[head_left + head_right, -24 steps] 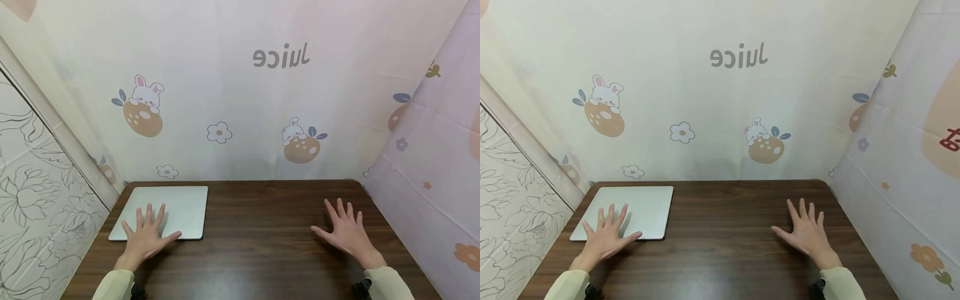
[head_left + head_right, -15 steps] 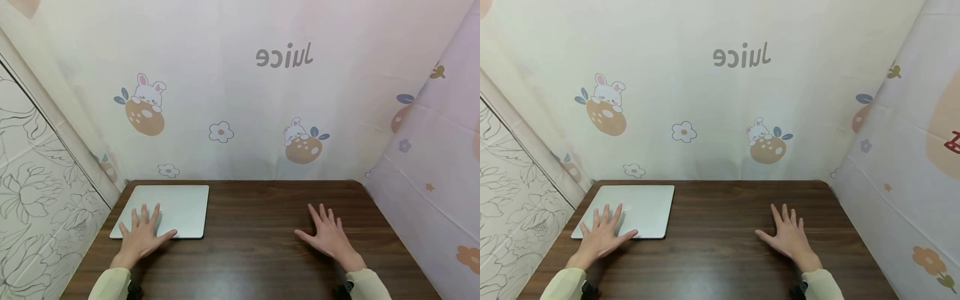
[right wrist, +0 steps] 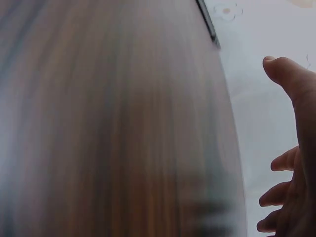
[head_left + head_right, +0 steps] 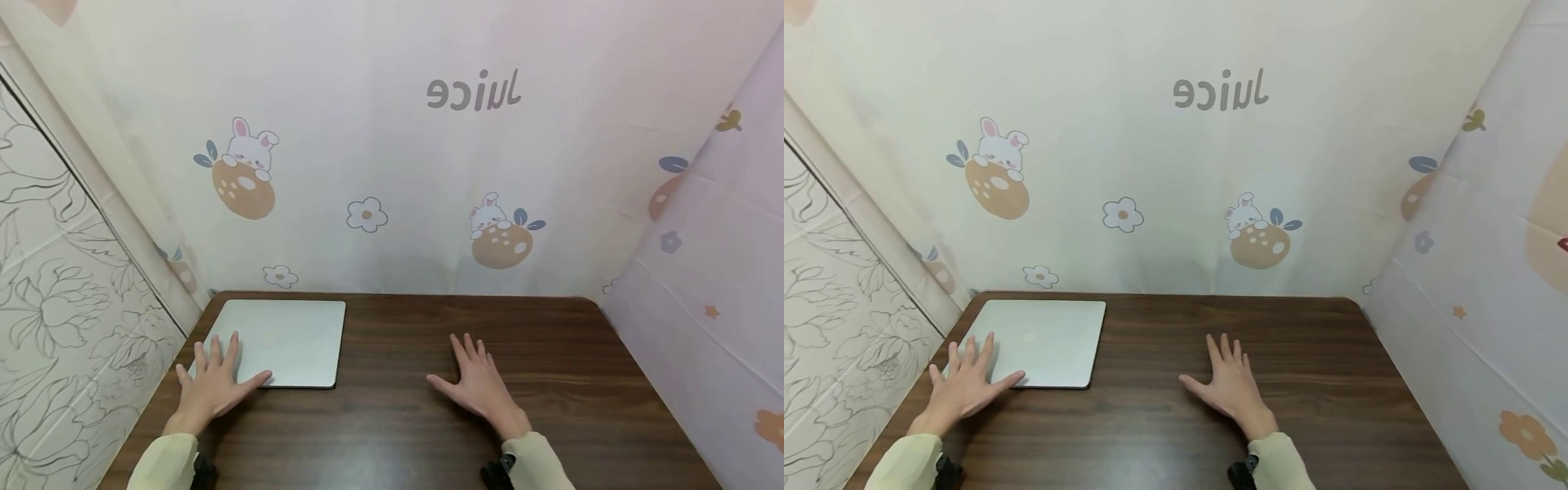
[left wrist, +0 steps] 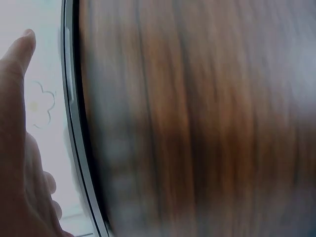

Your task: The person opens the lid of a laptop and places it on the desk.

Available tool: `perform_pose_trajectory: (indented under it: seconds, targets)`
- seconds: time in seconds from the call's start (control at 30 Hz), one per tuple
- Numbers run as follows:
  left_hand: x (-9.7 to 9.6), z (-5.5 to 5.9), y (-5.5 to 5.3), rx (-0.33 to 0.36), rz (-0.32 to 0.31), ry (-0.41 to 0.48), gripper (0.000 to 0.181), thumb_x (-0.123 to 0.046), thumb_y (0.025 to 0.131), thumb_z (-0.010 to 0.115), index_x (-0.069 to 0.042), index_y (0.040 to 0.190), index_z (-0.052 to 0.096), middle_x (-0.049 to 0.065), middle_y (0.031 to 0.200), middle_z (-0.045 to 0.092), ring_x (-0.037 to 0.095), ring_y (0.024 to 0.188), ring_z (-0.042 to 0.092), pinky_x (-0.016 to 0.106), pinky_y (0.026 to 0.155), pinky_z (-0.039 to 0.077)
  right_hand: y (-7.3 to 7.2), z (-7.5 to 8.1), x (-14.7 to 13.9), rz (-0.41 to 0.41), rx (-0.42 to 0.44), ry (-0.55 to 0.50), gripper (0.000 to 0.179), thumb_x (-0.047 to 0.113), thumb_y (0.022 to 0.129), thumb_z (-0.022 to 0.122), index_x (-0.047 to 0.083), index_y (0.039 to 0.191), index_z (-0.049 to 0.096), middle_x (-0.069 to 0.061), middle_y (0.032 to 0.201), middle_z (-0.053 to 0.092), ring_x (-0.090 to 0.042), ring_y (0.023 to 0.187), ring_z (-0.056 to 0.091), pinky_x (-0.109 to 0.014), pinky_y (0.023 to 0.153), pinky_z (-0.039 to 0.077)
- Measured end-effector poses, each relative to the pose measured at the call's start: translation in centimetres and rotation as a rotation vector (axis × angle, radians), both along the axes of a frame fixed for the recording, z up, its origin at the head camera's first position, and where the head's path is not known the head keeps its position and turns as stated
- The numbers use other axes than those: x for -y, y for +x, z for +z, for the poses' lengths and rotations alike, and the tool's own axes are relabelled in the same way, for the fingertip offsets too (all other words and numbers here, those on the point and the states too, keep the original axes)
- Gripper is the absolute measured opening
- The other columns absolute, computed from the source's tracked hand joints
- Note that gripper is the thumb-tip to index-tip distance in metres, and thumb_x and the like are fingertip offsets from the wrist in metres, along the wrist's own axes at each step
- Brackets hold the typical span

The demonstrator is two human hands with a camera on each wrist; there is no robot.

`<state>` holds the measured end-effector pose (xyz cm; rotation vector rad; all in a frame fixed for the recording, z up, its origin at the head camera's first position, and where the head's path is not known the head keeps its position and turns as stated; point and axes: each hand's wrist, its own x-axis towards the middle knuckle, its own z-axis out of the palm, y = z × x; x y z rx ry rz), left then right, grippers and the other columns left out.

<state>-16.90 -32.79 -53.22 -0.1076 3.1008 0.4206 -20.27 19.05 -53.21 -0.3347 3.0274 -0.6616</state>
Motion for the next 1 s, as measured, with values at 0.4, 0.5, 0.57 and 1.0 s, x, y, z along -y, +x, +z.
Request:
perform_pose_trajectory:
  seconds: [0.4, 0.5, 0.57, 1.0]
  targets:
    - [2.9, 0.5, -0.3, 0.028, 0.043, 0.049, 0.130, -0.086, 0.084, 0.054, 0.002, 0.164, 0.000, 0.043, 0.163, -0.005, 0.069, 0.144, -0.014, 0.093, 0.096, -0.004, -0.8, -0.4, 7.0, 0.066, 0.019, -0.081, 0.108, 0.084, 0.085, 0.055, 0.014, 0.164, 0.028, -0.024, 0.170, 0.019, -0.050, 0.156, 0.013, -0.068, 0.122, 0.019]
    - [3.6, 0.4, -0.3, 0.039, 0.058, 0.058, 0.132, -0.086, 0.083, 0.054, 0.003, 0.163, -0.001, 0.043, 0.162, -0.005, 0.070, 0.143, -0.016, 0.092, 0.096, -0.005, -0.9, -0.3, 8.6, 0.083, 0.017, -0.095, 0.108, 0.082, 0.085, 0.057, 0.012, 0.163, 0.030, -0.024, 0.169, 0.020, -0.051, 0.156, 0.014, -0.068, 0.123, 0.019]
    - [4.0, 0.5, -0.2, 0.053, 0.064, 0.068, 0.132, -0.085, 0.084, 0.055, 0.004, 0.163, -0.004, 0.044, 0.161, -0.007, 0.070, 0.142, -0.018, 0.092, 0.096, -0.007, -1.0, -0.3, 9.6, 0.093, 0.016, -0.092, 0.109, 0.082, 0.085, 0.057, 0.011, 0.163, 0.030, -0.025, 0.169, 0.021, -0.052, 0.155, 0.015, -0.067, 0.123, 0.019]
    - [5.1, -0.3, -0.4, 0.114, 0.095, 0.074, 0.132, -0.085, 0.085, 0.053, 0.006, 0.161, -0.006, 0.048, 0.159, -0.004, 0.073, 0.141, -0.012, 0.092, 0.097, 0.007, -1.7, -0.7, 15.1, 0.177, 0.063, -0.097, 0.108, 0.084, 0.086, 0.053, 0.013, 0.164, 0.029, -0.024, 0.170, 0.018, -0.049, 0.157, 0.012, -0.065, 0.124, 0.017]
